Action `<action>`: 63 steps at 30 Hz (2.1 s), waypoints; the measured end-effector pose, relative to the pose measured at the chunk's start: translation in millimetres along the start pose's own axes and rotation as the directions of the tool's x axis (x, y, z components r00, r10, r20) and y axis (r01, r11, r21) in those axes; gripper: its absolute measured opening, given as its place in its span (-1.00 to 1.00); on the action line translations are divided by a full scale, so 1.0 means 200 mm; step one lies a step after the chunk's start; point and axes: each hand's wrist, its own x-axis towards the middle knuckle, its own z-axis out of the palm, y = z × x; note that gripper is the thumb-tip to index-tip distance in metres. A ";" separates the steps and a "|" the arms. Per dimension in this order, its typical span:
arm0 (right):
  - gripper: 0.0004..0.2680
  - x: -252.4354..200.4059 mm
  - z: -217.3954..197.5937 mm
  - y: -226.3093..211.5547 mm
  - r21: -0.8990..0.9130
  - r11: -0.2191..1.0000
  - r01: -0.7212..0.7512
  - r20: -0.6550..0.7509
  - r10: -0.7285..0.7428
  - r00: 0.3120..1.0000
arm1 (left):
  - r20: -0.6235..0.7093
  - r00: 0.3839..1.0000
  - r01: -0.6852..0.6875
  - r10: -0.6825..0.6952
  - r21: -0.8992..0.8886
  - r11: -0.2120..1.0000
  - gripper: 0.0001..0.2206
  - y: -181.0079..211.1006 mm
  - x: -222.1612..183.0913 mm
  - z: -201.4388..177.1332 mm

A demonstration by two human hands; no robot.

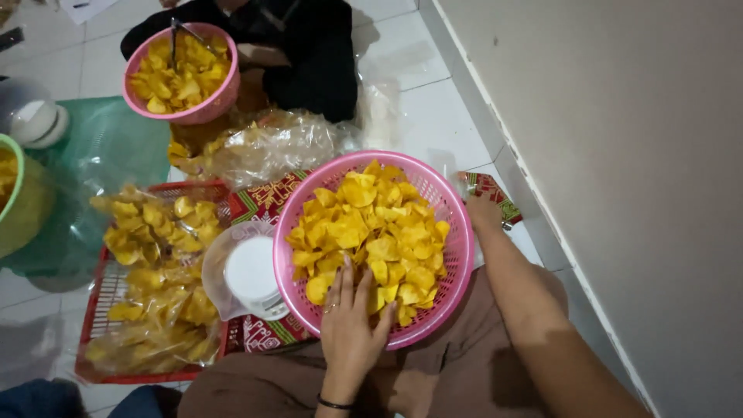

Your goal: A person is sitting on the floor bagging fried chips into small plastic bags using tongs and a scale.

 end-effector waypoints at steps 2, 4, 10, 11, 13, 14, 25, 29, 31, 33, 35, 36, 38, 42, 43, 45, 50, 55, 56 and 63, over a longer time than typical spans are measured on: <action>-0.64 -0.05 -0.10 -0.03 0.020 1.000 0.001 0.020 -0.001 1.000 | 0.008 1.000 0.011 -0.011 -0.010 1.000 -0.38 0.01 0.01 -0.01; -0.69 -0.09 -0.17 -0.06 0.031 0.999 0.010 0.040 -0.011 0.999 | 0.009 0.999 0.032 -0.031 -0.022 0.999 -0.39 0.01 0.00 -0.02; -0.44 0.19 0.05 0.17 0.070 0.996 0.053 -0.018 -0.052 0.998 | -0.020 1.000 -0.006 0.005 -0.059 0.998 -0.38 0.01 -0.03 -0.01; -0.40 0.36 0.15 0.22 0.025 0.995 0.098 -0.049 -0.097 0.994 | -0.015 1.000 -0.019 0.019 -0.034 0.999 -0.38 0.00 -0.02 0.00; -0.34 0.47 0.17 0.22 -0.027 0.984 0.178 -0.092 -0.180 0.979 | -0.044 0.999 -0.013 0.014 0.004 1.000 -0.38 0.00 0.00 0.00; -0.41 0.40 0.09 0.18 -0.026 0.989 0.144 -0.087 -0.146 0.985 | -0.043 0.999 -0.014 0.013 -0.032 0.999 -0.36 0.00 0.00 0.01; -0.47 0.23 -0.04 0.09 0.119 0.983 0.137 0.033 -0.142 0.989 | -0.004 1.000 0.005 -0.005 -0.122 0.993 -0.39 0.01 -0.02 -0.04; -0.47 0.14 -0.11 0.04 0.183 0.970 0.162 0.037 -0.171 0.985 | -0.001 1.000 0.003 -0.003 -0.117 0.993 -0.37 -0.01 -0.03 -0.03; -0.46 0.09 -0.17 0.01 0.195 0.968 0.160 0.031 -0.169 0.985 | 0.006 1.000 -0.008 0.008 -0.125 0.992 -0.37 -0.01 -0.03 -0.02; -0.45 0.05 -0.25 -0.04 0.235 0.962 0.142 0.029 -0.153 0.988 | -0.047 0.999 -0.024 0.018 -0.127 0.992 -0.39 -0.01 -0.02 -0.02; -0.44 -0.01 -0.32 -0.02 0.256 0.959 0.119 0.012 -0.126 0.992 | -0.050 0.999 -0.027 0.021 -0.127 0.992 -0.38 -0.01 -0.02 -0.01; -0.43 -0.04 -0.35 0.00 0.280 0.954 0.107 0.008 -0.114 0.993 | -0.051 0.999 -0.015 0.009 -0.115 0.993 -0.36 -0.01 -0.02 0.00; -0.49 -0.17 -0.46 -0.01 0.266 0.960 0.085 0.018 -0.093 0.996 | -0.055 0.998 -0.014 0.008 -0.116 0.993 -0.37 -0.01 -0.02 0.00; -0.65 0.03 -0.42 0.13 0.207 0.965 0.161 -0.099 -0.144 0.985 | -0.053 0.999 -0.015 0.010 -0.103 0.995 -0.35 -0.02 -0.03 0.03; -0.65 0.01 -0.44 0.13 0.205 0.967 0.152 -0.099 -0.134 0.986 | -0.048 0.999 -0.020 0.014 -0.110 0.994 -0.35 -0.02 -0.03 0.02; -0.74 -0.03 -0.47 0.13 0.376 0.917 0.137 -0.191 -0.068 0.979 | -0.089 0.996 -0.031 0.023 -0.096 0.995 -0.39 -0.02 -0.03 0.02; -0.79 -0.20 -0.60 0.09 0.562 0.810 0.167 -0.244 -0.031 0.969 | -0.057 0.998 -0.012 0.007 -0.078 0.997 -0.38 -0.01 -0.02 0.01; -0.84 -0.23 -0.66 0.18 0.710 0.701 0.065 -0.152 0.063 0.986 | -0.036 0.999 -0.013 0.010 -0.069 0.998 -0.38 -0.01 -0.02 0.00; -0.87 -0.27 -0.68 0.19 0.738 0.674 0.032 -0.084 0.045 0.995 | -0.013 1.000 -0.003 0.002 -0.070 0.998 -0.37 -0.01 -0.02 0.00; -0.85 -0.30 -0.80 0.32 0.702 0.712 -0.012 0.198 -0.179 0.964 | -0.136 0.988 -0.089 0.077 -0.078 0.993 -0.31 0.04 0.01 -0.10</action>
